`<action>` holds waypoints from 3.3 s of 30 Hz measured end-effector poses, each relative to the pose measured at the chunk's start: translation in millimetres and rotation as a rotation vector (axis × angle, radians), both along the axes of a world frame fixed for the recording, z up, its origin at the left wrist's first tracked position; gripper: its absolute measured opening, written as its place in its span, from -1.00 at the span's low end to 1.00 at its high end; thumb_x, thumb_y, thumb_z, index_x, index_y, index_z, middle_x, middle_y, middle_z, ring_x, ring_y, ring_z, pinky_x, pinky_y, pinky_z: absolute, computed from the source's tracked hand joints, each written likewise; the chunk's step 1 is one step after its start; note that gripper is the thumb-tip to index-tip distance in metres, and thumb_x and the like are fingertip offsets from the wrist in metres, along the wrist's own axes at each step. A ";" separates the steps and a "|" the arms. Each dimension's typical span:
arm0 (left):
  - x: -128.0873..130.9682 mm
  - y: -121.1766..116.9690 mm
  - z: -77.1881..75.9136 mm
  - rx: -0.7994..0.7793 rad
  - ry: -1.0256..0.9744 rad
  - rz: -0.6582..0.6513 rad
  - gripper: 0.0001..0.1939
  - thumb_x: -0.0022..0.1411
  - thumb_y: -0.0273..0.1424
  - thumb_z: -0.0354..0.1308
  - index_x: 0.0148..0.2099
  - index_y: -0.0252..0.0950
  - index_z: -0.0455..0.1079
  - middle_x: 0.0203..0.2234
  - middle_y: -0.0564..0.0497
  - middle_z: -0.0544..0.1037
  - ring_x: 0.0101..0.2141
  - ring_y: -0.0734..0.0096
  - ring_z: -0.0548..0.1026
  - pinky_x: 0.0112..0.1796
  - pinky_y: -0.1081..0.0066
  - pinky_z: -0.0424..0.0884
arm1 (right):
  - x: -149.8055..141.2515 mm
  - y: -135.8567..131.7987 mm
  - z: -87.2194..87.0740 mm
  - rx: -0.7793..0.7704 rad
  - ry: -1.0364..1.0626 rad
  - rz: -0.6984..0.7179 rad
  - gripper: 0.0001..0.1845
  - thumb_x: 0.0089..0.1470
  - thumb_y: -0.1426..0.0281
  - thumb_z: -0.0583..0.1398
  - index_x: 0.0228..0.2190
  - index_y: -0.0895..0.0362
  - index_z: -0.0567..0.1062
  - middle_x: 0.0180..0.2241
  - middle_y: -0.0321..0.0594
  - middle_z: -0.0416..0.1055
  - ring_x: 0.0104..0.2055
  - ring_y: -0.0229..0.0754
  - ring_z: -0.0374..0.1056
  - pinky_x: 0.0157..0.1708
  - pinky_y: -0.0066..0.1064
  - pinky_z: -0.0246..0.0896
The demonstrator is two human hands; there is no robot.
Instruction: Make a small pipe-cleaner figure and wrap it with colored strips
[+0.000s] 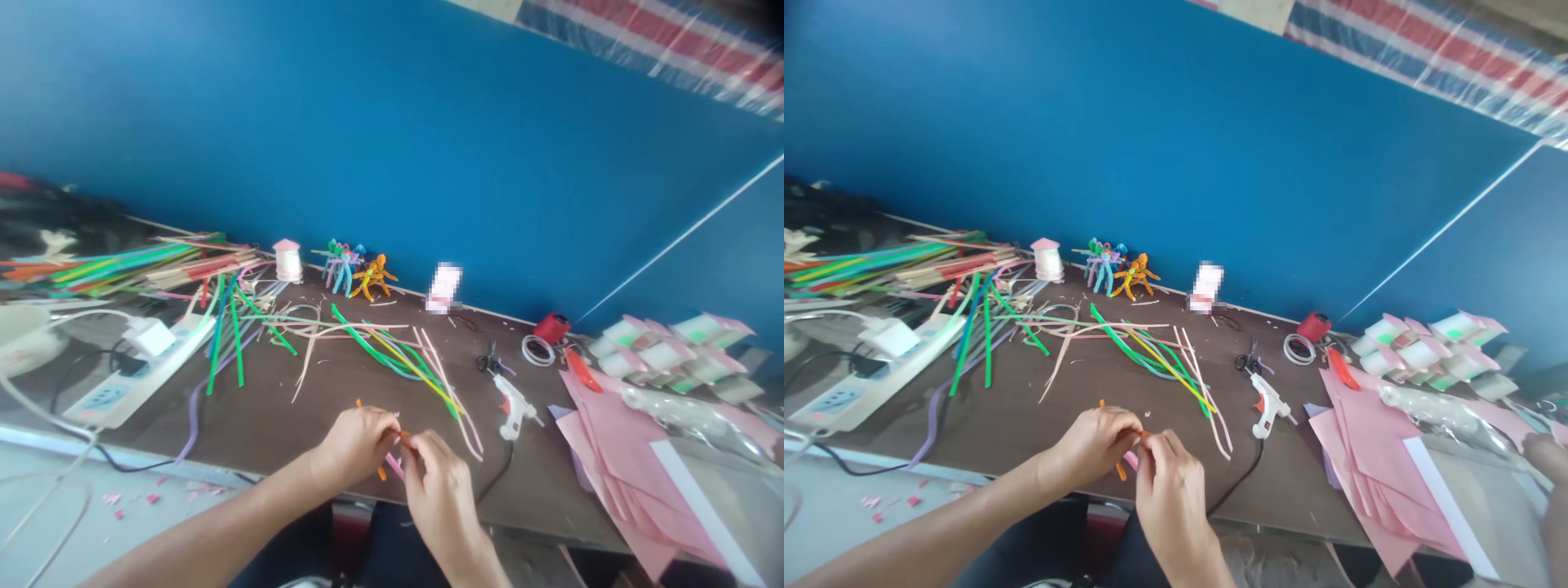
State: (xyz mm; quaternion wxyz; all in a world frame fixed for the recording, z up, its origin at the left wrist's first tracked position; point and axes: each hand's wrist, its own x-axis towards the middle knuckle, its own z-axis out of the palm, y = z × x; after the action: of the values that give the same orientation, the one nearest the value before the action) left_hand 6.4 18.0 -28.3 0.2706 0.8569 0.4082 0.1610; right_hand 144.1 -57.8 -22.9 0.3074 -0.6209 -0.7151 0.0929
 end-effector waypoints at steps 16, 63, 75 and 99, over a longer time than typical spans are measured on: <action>-8.5 5.1 -7.0 -1.001 -0.631 -0.009 -0.67 -0.09 -0.19 0.21 -0.42 -0.40 0.35 -0.60 0.05 0.45 -0.72 0.65 0.23 -0.71 0.60 0.12 | 0.7 -1.0 -26.8 -0.441 1.064 -0.097 -0.79 -0.08 0.27 0.18 -0.53 0.19 0.43 -0.72 -0.38 0.22 -0.72 -0.41 0.06 -0.73 -0.59 -0.05; -15.2 -0.3 23.7 -0.610 -0.241 -0.189 -0.83 -0.03 -0.44 0.06 -0.38 -0.35 0.45 -0.60 0.11 0.45 -0.53 0.51 0.33 -0.49 0.60 0.19 | -0.3 -14.3 -0.6 -0.049 0.315 0.074 -0.77 0.02 0.58 0.02 -0.34 0.12 0.42 -0.40 -0.18 0.39 -0.32 -0.19 0.34 -0.29 -0.42 0.23; -16.4 2.5 26.4 -0.931 -0.248 -0.222 -0.72 -0.01 -0.20 0.10 -0.47 -0.37 0.34 -0.68 0.15 0.32 -0.69 0.63 0.16 -0.67 0.60 0.08 | 2.0 -15.7 6.3 0.074 0.186 0.172 -0.73 0.05 0.59 0.00 -0.34 0.11 0.44 -0.40 -0.18 0.38 -0.33 -0.19 0.31 -0.31 -0.38 0.23; -17.7 -14.7 61.5 -0.494 -0.083 -0.204 -0.84 0.03 -0.39 0.00 -0.47 -0.34 0.37 -0.68 0.15 0.27 -0.60 0.58 0.20 -0.57 0.60 0.06 | 8.4 -22.5 22.7 -0.144 0.340 0.177 -0.78 0.03 0.55 0.05 -0.24 0.10 0.32 -0.31 -0.18 0.37 -0.25 -0.20 0.35 -0.26 -0.43 0.30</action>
State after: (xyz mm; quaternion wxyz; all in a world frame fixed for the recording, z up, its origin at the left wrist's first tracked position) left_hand -11.3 3.3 33.2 0.5026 0.7944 0.3352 0.0633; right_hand 152.4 -80.4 -0.2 0.3694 -0.5512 -0.6962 0.2739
